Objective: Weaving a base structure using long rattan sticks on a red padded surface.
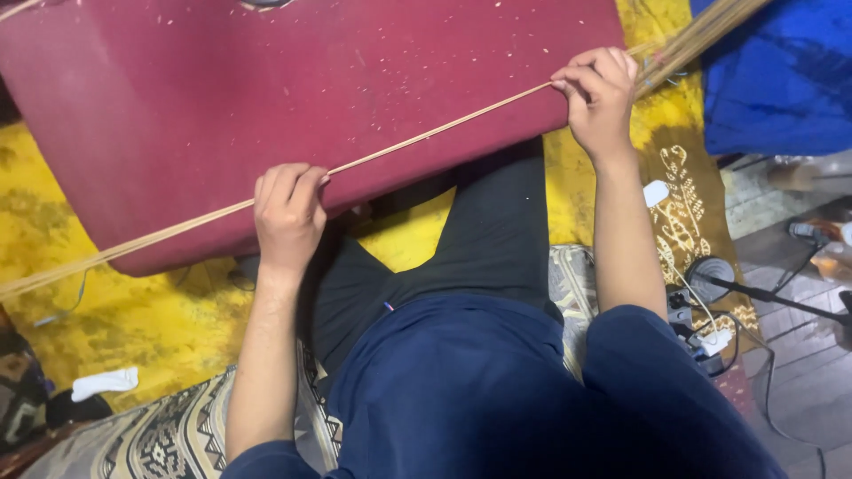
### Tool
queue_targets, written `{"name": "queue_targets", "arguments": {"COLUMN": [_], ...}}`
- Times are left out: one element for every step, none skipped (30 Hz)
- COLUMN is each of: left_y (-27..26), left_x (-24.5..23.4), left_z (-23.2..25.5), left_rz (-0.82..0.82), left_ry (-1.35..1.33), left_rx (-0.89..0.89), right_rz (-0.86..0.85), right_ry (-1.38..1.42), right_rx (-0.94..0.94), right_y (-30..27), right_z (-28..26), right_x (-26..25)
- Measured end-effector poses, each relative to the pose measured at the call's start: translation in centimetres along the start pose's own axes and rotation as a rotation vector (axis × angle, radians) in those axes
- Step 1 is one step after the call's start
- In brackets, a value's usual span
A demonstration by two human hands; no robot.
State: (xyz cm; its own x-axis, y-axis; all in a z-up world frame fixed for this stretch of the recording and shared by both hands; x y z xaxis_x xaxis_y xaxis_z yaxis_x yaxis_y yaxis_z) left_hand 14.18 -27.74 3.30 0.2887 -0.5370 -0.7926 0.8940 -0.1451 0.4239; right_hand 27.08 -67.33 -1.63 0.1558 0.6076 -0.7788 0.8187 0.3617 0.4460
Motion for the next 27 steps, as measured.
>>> {"name": "queue_targets", "arguments": {"left_y": [0.0, 0.0, 0.0, -0.1, -0.1, -0.1, -0.1, 0.0, 0.0, -0.1, -0.2, -0.2, -0.2, -0.3, -0.3, -0.3, -0.2, -0.2, -0.2, -0.2, -0.2, -0.2, -0.2, -0.2, -0.3, -0.3, -0.3], "left_x": [0.1, 0.2, 0.2, 0.3, 0.5, 0.5, 0.6, 0.7, 0.7, 0.8, 0.9, 1.1, 1.3, 1.3, 1.4, 1.4, 1.4, 1.4, 1.5, 1.6, 1.6, 1.7, 1.8, 1.8, 1.9, 2.0, 2.0], "left_z": [0.0, 0.0, -0.1, -0.1, -0.2, -0.2, -0.1, -0.1, 0.0, -0.1, -0.2, -0.3, -0.3, -0.4, -0.5, -0.4, -0.3, -0.2, -0.2, -0.2, -0.3, -0.3, -0.3, -0.4, -0.4, -0.5, -0.6], "left_rz": [-0.004, -0.002, 0.0, -0.004, -0.002, -0.003, -0.008, -0.003, 0.003, -0.003, -0.014, -0.022, -0.025, -0.026, -0.027, -0.029, -0.028, -0.027, -0.032, -0.033, -0.033, -0.036, -0.037, -0.038, -0.042, -0.039, -0.037], "left_ry": [-0.005, 0.01, 0.025, 0.02, 0.017, 0.016, 0.011, 0.005, -0.001, -0.003, 0.004, 0.013, 0.011, 0.011, 0.011, 0.009, 0.016, 0.023, 0.021, 0.023, 0.026, 0.023, 0.022, 0.021, 0.02, 0.026, 0.032], "left_rx": [0.01, 0.006, 0.003, 0.009, 0.002, -0.005, 0.003, -0.002, -0.007, 0.001, -0.009, -0.019, -0.01, -0.012, -0.014, -0.007, -0.01, -0.014, -0.009, -0.012, -0.015, -0.012, -0.015, -0.018, -0.015, -0.017, -0.018], "right_rz": [0.006, 0.029, 0.053, 0.056, 0.091, 0.127, 0.131, 0.215, 0.3, 0.306, 0.452, 0.6, 0.608, 0.671, 0.735, 0.741, 0.763, 0.779, 0.784, 0.811, 0.834, 0.838, 0.829, 0.82, 0.823, 0.816, 0.808], "right_ry": [-0.006, 0.014, 0.033, 0.028, 0.034, 0.041, 0.037, 0.088, 0.139, 0.136, 0.186, 0.235, 0.231, 0.324, 0.419, 0.416, 0.605, 0.794, 0.791, 0.938, 1.088, 1.086, 1.136, 1.187, 1.185, 1.181, 1.176], "right_rx": [0.008, 0.023, 0.037, 0.043, 0.097, 0.153, 0.162, 0.225, 0.288, 0.297, 0.353, 0.405, 0.409, 0.525, 0.64, 0.643, 0.614, 0.581, 0.585, 0.666, 0.745, 0.747, 0.809, 0.872, 0.875, 0.863, 0.852], "right_y": [-0.1, -0.2, -0.3, -0.5, -0.8, -1.1, -1.3, -1.7, -2.0, -2.5, -3.3, -4.0, -4.4, -5.1, -5.9, -6.2, -6.5, -6.7, -6.4, -6.4, -6.3, -5.7, -5.2, -4.7, -4.8, -4.8, -4.7], "right_z": [0.5, 1.1, 1.6, 2.1, 2.9, 3.7, 4.3, 5.3, 6.2, 7.5, 9.2, 10.9, 11.4, 12.4, 13.3, 13.8, 14.3, 14.8, 14.8, 15.1, 15.3, 14.6, 14.0, 13.4, 13.4, 13.3, 13.3], "right_x": [-0.2, -0.5, -0.8, -0.9, -1.1, -1.3, -1.1, -1.2, -1.2, -0.5, -0.3, -0.1, 0.2, 0.5, 0.9, 1.0, 1.3, 1.7, 1.5, 1.9, 2.3, 1.6, 1.3, 1.1, 1.1, 1.1, 1.1]}}
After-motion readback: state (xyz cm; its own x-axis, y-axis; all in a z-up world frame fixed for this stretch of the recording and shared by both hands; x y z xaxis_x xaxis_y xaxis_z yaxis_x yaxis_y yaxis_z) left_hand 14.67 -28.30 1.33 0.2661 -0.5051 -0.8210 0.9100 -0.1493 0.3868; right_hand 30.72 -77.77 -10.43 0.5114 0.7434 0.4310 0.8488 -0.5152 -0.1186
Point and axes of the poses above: each hand's wrist, its own y-axis towards the middle knuckle, its own x-axis out of the palm, z = x × y, the point moved 5 cm from there along y, towards the middle knuckle, and after that the axes turned 3 degrees about -z, right-handed, at the moved point
